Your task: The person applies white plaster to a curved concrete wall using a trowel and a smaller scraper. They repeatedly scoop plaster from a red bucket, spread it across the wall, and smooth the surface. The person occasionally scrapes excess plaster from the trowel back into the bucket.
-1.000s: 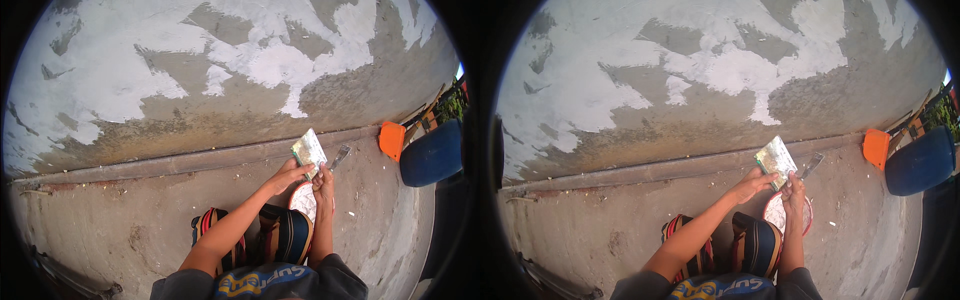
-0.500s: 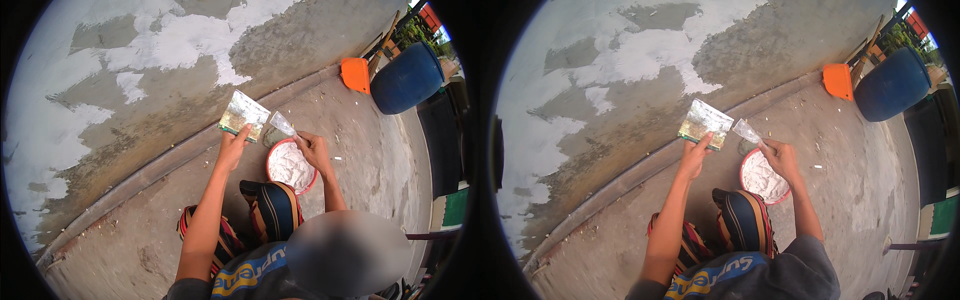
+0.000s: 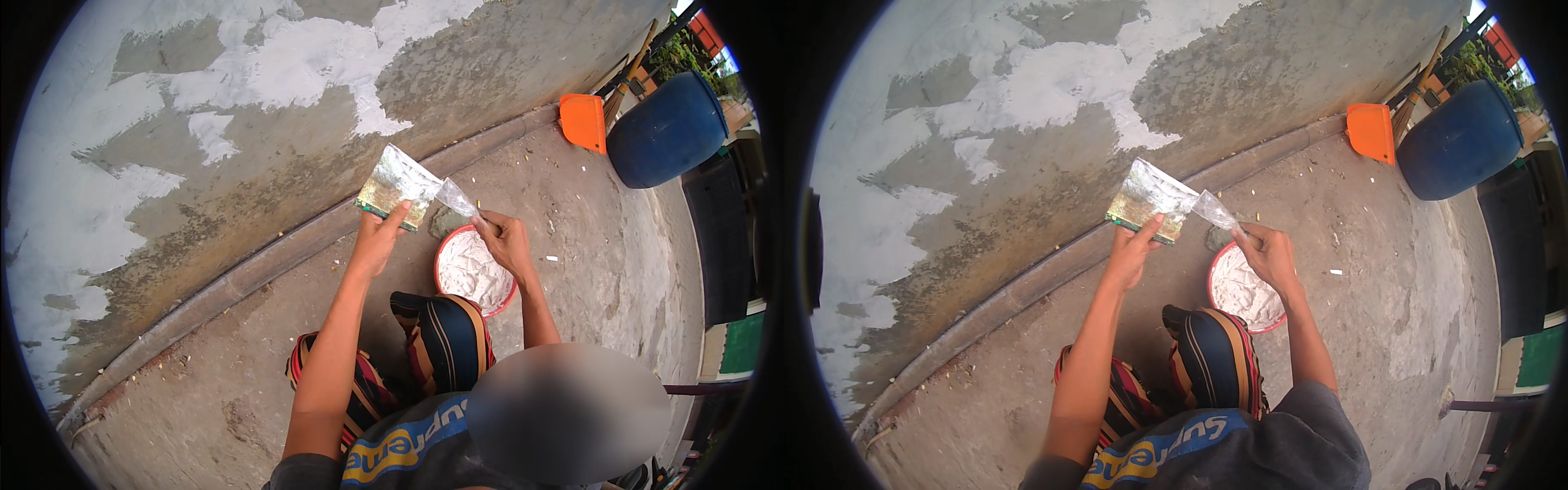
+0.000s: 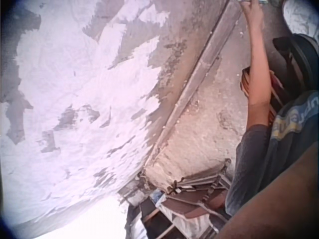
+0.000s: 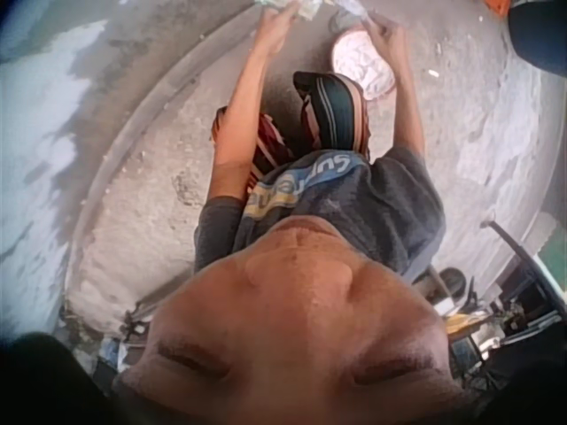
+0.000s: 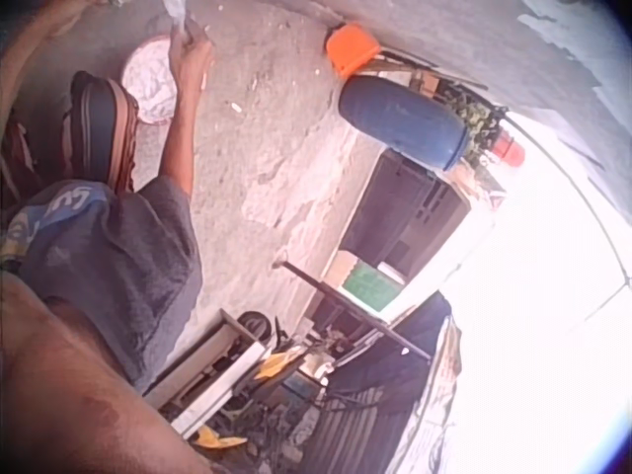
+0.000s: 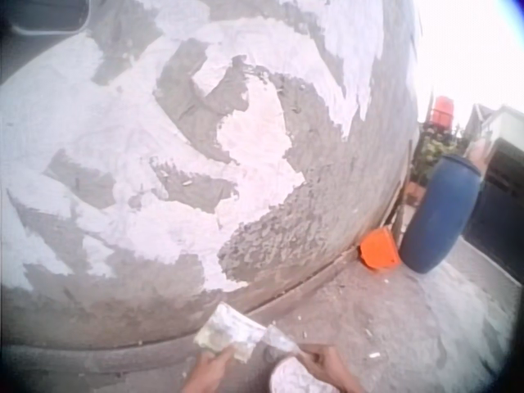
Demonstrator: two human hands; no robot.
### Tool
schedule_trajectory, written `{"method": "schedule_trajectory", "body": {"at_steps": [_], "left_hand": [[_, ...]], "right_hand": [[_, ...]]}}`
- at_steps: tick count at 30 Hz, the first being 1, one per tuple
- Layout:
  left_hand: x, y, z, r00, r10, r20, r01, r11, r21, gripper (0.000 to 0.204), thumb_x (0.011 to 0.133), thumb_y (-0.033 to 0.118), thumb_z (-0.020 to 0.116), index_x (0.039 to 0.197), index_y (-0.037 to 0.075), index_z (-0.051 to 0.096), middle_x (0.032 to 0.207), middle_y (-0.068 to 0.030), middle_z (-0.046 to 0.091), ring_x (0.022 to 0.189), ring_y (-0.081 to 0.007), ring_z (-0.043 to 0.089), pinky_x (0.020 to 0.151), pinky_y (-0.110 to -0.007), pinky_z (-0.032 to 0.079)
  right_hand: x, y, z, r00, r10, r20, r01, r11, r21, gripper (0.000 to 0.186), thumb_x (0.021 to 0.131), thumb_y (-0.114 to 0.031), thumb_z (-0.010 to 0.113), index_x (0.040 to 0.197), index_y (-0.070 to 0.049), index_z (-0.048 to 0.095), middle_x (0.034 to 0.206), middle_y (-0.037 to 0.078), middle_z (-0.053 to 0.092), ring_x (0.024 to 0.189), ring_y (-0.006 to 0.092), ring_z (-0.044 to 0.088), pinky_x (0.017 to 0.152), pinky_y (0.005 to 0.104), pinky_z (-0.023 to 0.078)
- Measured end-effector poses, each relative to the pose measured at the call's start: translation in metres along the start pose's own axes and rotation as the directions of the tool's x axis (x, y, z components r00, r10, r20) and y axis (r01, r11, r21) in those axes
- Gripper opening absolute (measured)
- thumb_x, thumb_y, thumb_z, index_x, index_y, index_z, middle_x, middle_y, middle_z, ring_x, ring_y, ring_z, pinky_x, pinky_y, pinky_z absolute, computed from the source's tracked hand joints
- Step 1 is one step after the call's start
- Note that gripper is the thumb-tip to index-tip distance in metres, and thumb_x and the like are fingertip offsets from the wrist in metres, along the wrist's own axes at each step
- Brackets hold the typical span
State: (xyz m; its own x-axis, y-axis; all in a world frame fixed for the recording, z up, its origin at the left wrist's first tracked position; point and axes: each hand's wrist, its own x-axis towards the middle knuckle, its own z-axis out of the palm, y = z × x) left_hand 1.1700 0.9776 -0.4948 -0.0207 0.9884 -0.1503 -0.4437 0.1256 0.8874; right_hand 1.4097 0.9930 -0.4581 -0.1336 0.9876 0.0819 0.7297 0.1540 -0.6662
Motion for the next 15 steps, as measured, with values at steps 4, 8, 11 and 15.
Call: {"method": "schedule_trajectory", "body": {"at_steps": [4, 8, 11, 15], "left_hand": [[0.0007, 0.0022, -0.005, 0.999, -0.02, 0.034, 0.019, 0.999, 0.027, 0.044, 0.093, 0.029, 0.064, 0.128, 0.006, 0.051, 0.116, -0.0061, 0.063, 0.1, -0.0141, 0.062, 0.078, -0.032, 0.053], [-0.0021, 0.008, -0.0045, 0.999, -0.038, 0.019, 0.037, 0.997, 0.064, 0.044, 0.093, 0.028, 0.064, 0.128, 0.005, 0.05, 0.117, -0.0066, 0.062, 0.102, -0.0153, 0.062, 0.08, -0.033, 0.053], [-0.0016, 0.0058, -0.0056, 0.999, -0.05, -0.004, 0.05, 0.995, 0.081, 0.044, 0.094, 0.027, 0.063, 0.129, 0.005, 0.05, 0.117, -0.0065, 0.062, 0.103, -0.0157, 0.061, 0.081, -0.034, 0.053], [-0.0007, 0.0076, -0.0063, 0.997, -0.056, 0.06, 0.05, 0.995, 0.091, 0.042, 0.095, 0.026, 0.062, 0.129, 0.005, 0.049, 0.118, -0.0065, 0.062, 0.103, -0.0157, 0.06, 0.081, -0.034, 0.053]], "right_hand": [[0.0003, -0.0012, -0.0005, 1.0, -0.002, 0.003, 0.003, 1.0, -0.016, 0.031, 0.089, -0.032, 0.067, 0.101, -0.004, 0.072, 0.055, 0.01, 0.049, 0.051, 0.0109, 0.043, 0.051, 0.0321, 0.04], [-0.0018, -0.0057, -0.0011, 1.0, 0.017, 0.021, -0.016, 1.0, -0.015, 0.031, 0.088, -0.032, 0.068, 0.101, -0.004, 0.073, 0.057, 0.011, 0.054, 0.053, 0.0109, 0.046, 0.053, 0.0324, 0.042], [-0.002, 0.0003, 0.0017, 1.0, 0.011, 0.018, -0.011, 1.0, -0.01, 0.031, 0.088, -0.032, 0.069, 0.101, -0.004, 0.073, 0.057, 0.011, 0.055, 0.053, 0.0108, 0.047, 0.053, 0.0325, 0.042], [-0.002, -0.0037, 0.0064, 1.0, 0.0, 0.004, 0.0, 1.0, -0.01, 0.031, 0.087, -0.031, 0.07, 0.101, -0.004, 0.073, 0.056, 0.011, 0.054, 0.053, 0.011, 0.047, 0.053, 0.0323, 0.042]]}}
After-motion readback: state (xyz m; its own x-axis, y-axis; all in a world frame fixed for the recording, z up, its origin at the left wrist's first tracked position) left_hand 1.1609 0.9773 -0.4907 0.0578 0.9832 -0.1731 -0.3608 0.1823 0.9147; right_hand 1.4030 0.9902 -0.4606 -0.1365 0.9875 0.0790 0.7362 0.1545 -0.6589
